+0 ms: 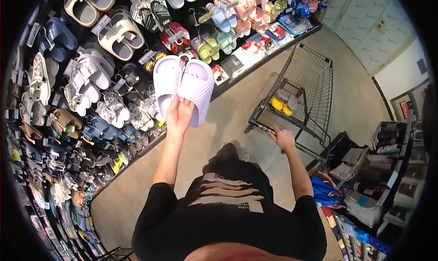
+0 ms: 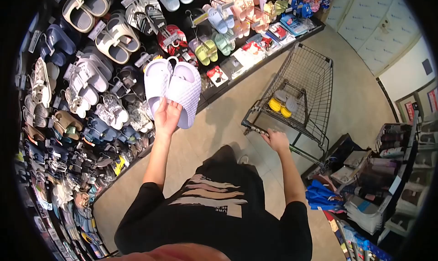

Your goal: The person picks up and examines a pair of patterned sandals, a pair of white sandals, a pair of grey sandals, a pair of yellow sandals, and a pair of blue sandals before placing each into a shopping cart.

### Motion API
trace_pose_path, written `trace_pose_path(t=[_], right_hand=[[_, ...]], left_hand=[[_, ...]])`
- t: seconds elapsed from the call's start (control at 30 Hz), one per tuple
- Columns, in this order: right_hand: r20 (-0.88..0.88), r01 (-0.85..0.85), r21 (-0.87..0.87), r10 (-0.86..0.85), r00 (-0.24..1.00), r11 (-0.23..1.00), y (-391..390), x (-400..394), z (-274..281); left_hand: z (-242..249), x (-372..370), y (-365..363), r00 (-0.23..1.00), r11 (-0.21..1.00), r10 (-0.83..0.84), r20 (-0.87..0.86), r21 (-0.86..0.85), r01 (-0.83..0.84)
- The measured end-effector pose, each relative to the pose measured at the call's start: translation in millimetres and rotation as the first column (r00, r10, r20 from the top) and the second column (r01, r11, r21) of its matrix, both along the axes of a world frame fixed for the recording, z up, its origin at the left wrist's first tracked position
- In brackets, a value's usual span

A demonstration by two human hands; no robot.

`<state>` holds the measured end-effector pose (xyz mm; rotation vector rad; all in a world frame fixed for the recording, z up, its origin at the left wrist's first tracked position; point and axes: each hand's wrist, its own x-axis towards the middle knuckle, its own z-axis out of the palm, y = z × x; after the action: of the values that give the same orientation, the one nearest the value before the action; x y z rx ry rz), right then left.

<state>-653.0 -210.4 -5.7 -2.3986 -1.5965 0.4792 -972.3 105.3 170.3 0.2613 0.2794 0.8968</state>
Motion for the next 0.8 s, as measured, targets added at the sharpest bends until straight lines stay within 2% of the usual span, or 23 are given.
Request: trace_pose_path(t=[0.07,0.3,0.37,0.4,0.47,0.5,0.53,0.63,0.8], right_hand=[[0.068,0.059,-0.014,-0.058,0.996,0.998,7,18,-1],[0.115,0.164,0.017,-0.165,0.980,0.986,39,94,-1],[-0.038,0.257,0.103,-0.255,0.966,0.961,45,119,-3],[-0.057,0.275,0.109,-0.270,0.961,0.955,50,132,-7],[-0.056,0.251,0.079,-0.247,0.967,0.965,58,152,-10],[0.017,0.230,0.047,-0.231,0.973,0.972,63,158,-10],[0.115,0.149,-0.042,-0.143,0.983,0.988,69,165,-9],[0.093,0.128,0.015,-0.129,0.987,0.992,85,185,-11],[0.079,0.194,-0.148,-0.184,0.980,0.970,108,217,-12]], left_hand=[[11,25,17,1.000,0.999,0.013,-0.001,0.043,-0.013],[32,112,89,0.994,0.988,0.076,0.082,0.127,-0.086],[30,140,117,0.984,0.989,0.097,0.147,0.098,-0.112],[26,156,136,0.979,0.988,0.097,0.179,0.100,-0.117],[34,192,170,0.966,0.984,0.133,0.221,0.085,-0.155],[36,208,186,0.961,0.982,0.157,0.229,0.063,-0.176],[38,222,206,0.956,0.982,0.141,0.257,0.085,-0.168],[46,271,271,0.933,0.961,0.239,0.268,0.073,-0.267],[69,337,352,0.900,0.936,0.313,0.305,0.063,-0.347]])
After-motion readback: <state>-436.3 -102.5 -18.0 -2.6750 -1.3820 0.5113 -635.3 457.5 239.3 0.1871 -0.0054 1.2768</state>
